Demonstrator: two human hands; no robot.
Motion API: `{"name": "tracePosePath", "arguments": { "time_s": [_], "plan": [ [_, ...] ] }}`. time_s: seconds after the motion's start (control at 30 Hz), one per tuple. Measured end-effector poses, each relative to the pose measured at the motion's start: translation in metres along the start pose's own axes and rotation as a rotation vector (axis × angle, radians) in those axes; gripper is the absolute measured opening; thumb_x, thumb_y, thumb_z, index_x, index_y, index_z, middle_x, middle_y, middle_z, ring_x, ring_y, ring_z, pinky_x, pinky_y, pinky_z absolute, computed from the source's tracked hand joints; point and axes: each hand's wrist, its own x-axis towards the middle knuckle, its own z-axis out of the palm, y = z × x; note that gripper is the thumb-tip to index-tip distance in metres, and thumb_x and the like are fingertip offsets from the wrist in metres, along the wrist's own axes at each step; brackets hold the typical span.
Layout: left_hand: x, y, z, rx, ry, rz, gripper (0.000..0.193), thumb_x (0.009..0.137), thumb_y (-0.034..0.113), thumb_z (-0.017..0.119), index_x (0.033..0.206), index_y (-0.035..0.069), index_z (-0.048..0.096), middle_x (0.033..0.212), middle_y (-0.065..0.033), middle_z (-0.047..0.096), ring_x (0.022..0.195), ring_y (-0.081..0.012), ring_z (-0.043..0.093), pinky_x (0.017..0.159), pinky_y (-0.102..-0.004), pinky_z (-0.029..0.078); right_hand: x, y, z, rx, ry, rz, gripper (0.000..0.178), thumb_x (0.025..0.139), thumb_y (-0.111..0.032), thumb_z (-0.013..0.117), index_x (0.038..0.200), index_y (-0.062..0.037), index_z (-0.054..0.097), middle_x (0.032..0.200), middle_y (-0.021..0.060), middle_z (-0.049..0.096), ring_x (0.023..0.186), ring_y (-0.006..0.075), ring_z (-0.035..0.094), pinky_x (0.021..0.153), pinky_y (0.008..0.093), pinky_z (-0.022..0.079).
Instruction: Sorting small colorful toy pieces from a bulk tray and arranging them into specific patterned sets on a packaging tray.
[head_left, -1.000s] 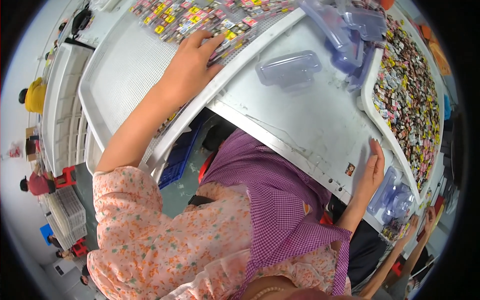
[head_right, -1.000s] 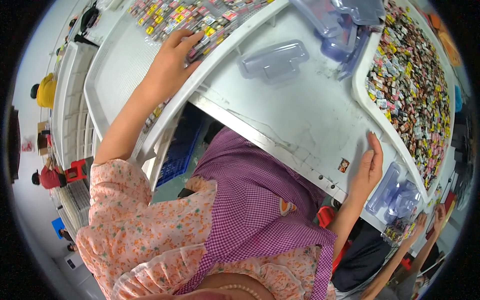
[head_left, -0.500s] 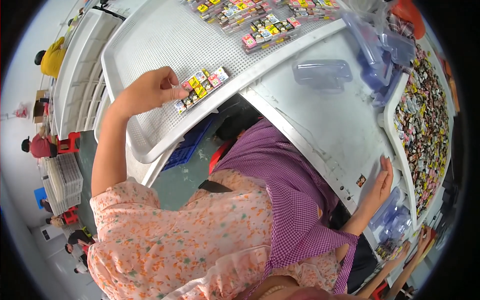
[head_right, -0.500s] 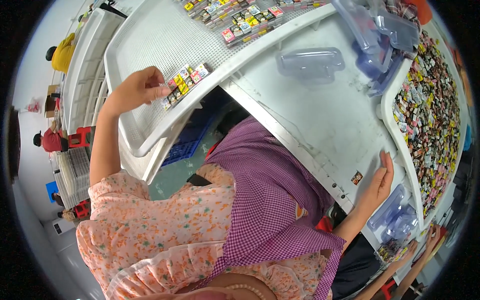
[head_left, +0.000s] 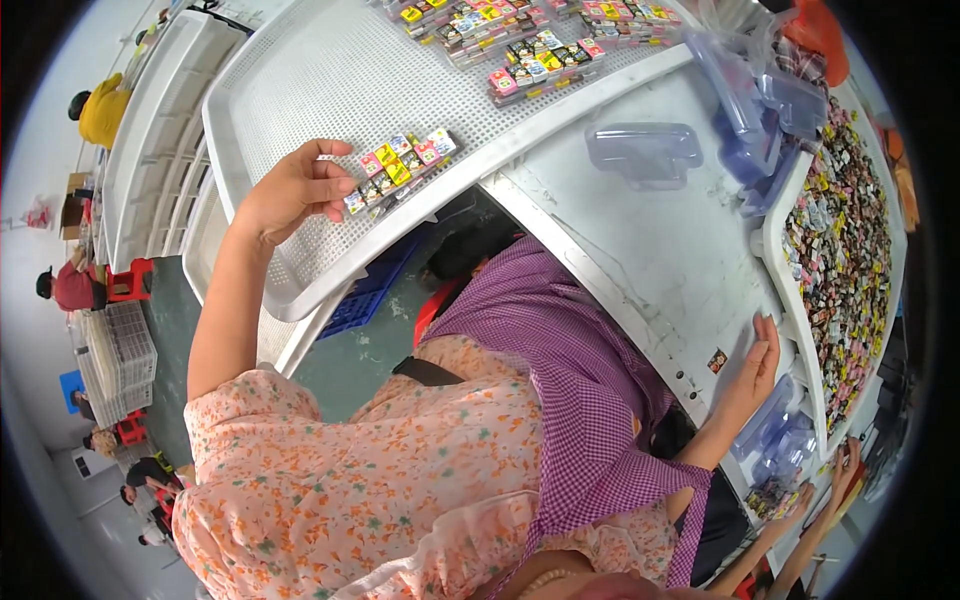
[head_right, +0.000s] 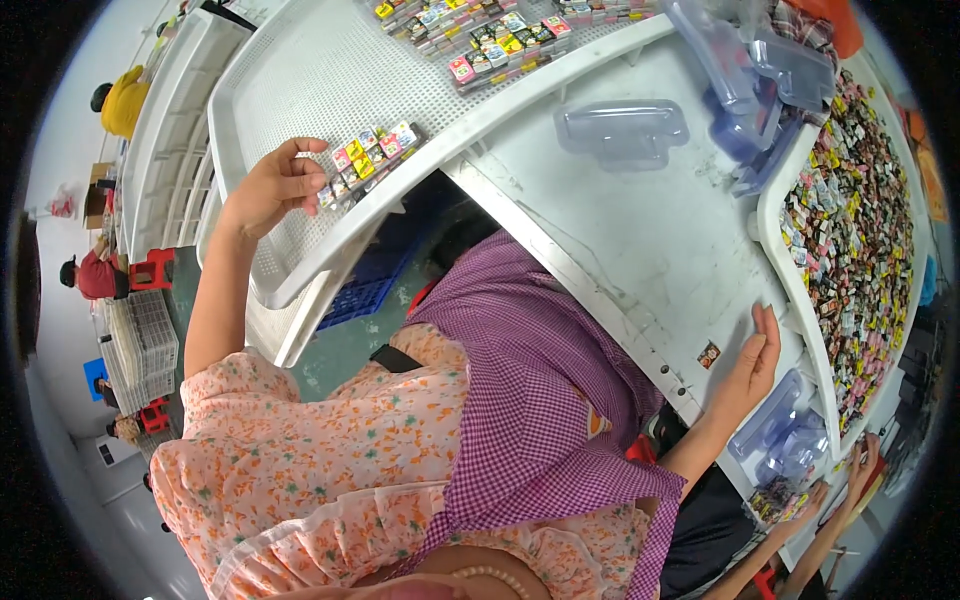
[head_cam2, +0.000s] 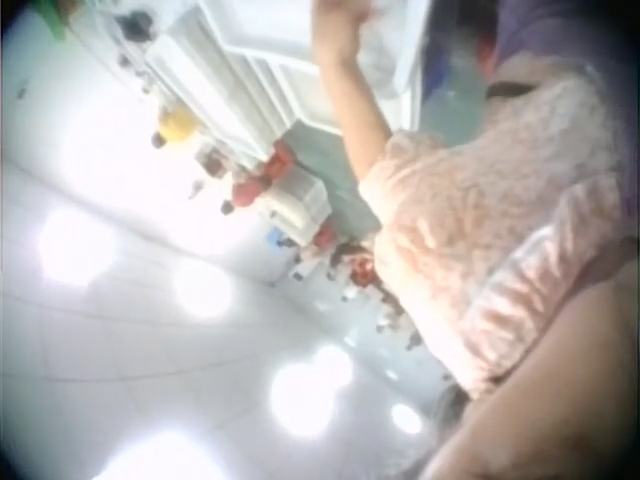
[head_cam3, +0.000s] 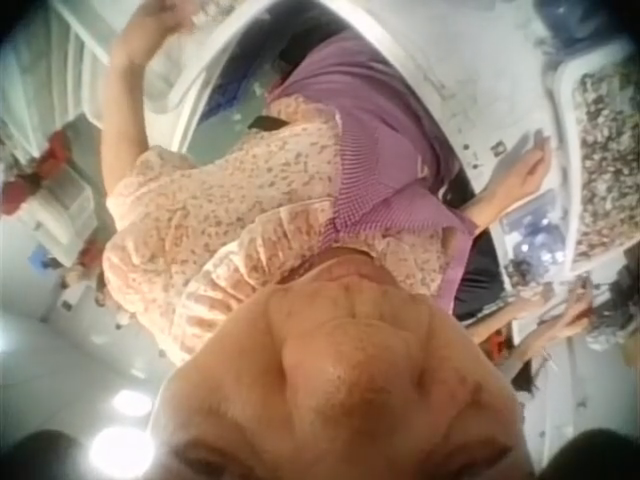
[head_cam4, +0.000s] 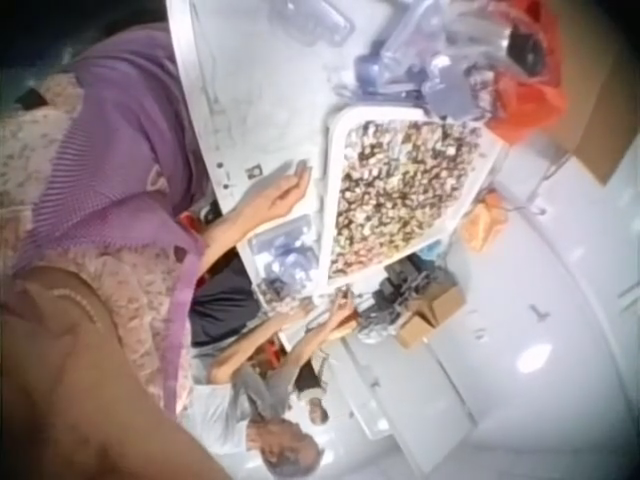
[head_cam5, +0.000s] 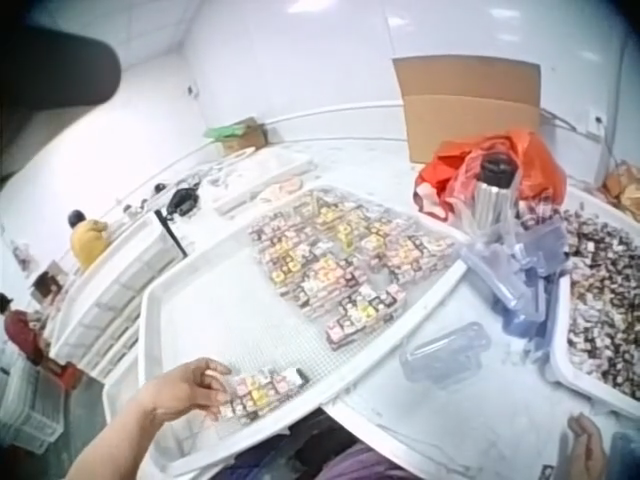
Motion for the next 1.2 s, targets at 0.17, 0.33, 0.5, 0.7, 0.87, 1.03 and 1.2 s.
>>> {"name": "tracePosePath", "arguments": {
  "time_s": [0.17,0.33,0.5,0.7,0.87,1.03,1.2],
  "plan": [
    [0.004,-0.013,-0.020,-0.087,-0.024,-0.017,0.029,0.084,0.001,0.066,0.111,-0.001,0.056,0.079,-0.0035,0.060,0.060,-0.0120,0.058,0.058,-0.0256,0.052,0.000,-0.001,0.001,-0.013,-0.009,-0.002,0.042,0.101,-0.028,0.045,0.131,0.0004,0.050,0.125,0.0143,0.059,0.119,0.0180,0.051,0.105,0.0308,0.033],
    [0.008,-0.016,-0.035,-0.205,-0.046,0.059,0.029,0.084,0.001,0.066,0.111,-0.001,0.057,0.081,-0.0032,0.061,0.059,-0.0132,0.059,0.057,-0.0267,0.052,0.001,0.001,-0.001,0.013,-0.009,-0.003,0.039,0.101,-0.025,0.045,0.130,-0.0002,0.050,0.125,0.0146,0.059,0.118,0.0180,0.051,0.104,0.0310,0.034],
    [0.026,0.018,-0.011,-0.209,-0.070,0.198,0.033,0.084,0.001,0.066,0.115,-0.001,0.055,0.085,-0.0034,0.061,0.064,-0.0138,0.060,0.062,-0.0272,0.053,-0.001,0.003,-0.001,0.003,0.003,0.001,0.037,0.101,-0.023,0.044,0.130,-0.0008,0.051,0.125,0.0149,0.059,0.117,0.0179,0.052,0.103,0.0312,0.034],
    [0.069,0.070,0.065,-0.117,-0.156,0.311,0.037,0.085,0.004,0.065,0.120,-0.004,0.052,0.091,-0.0050,0.062,0.069,-0.0140,0.062,0.069,-0.0256,0.053,-0.001,0.002,0.000,0.001,-0.012,-0.009,0.037,0.100,-0.022,0.047,0.129,-0.0005,0.051,0.125,0.0152,0.058,0.117,0.0180,0.052,0.102,0.0299,0.035],
    [0.093,0.078,0.095,0.053,-0.118,0.319,0.039,0.088,0.008,0.064,0.123,-0.003,0.051,0.089,-0.0034,0.063,0.069,-0.0126,0.063,0.069,-0.0250,0.054,-0.001,0.002,-0.001,0.015,-0.027,-0.026,0.037,0.099,-0.022,0.048,0.129,-0.0001,0.051,0.126,0.0141,0.058,0.118,0.0185,0.052,0.102,0.0300,0.035],
    [0.096,0.082,0.104,0.222,-0.061,0.317,0.049,0.085,0.008,0.067,0.127,-0.007,0.047,0.089,-0.0076,0.063,0.071,-0.0133,0.063,0.069,-0.0265,0.056,-0.001,0.001,-0.002,-0.034,-0.027,-0.043,0.039,0.101,-0.025,0.045,0.130,0.0010,0.050,0.125,0.0149,0.058,0.119,0.0190,0.052,0.103,0.0306,0.034],
    [0.095,0.081,0.105,0.406,0.009,0.427,0.049,0.087,0.016,0.067,0.129,-0.004,0.050,0.086,-0.0036,0.059,0.064,-0.0092,0.058,0.059,-0.0234,0.054,-0.002,0.000,-0.002,-0.041,-0.027,-0.047,0.039,0.100,-0.025,0.045,0.129,0.0014,0.051,0.125,0.0149,0.058,0.119,0.0195,0.052,0.103,0.0310,0.035]
  ]
}}
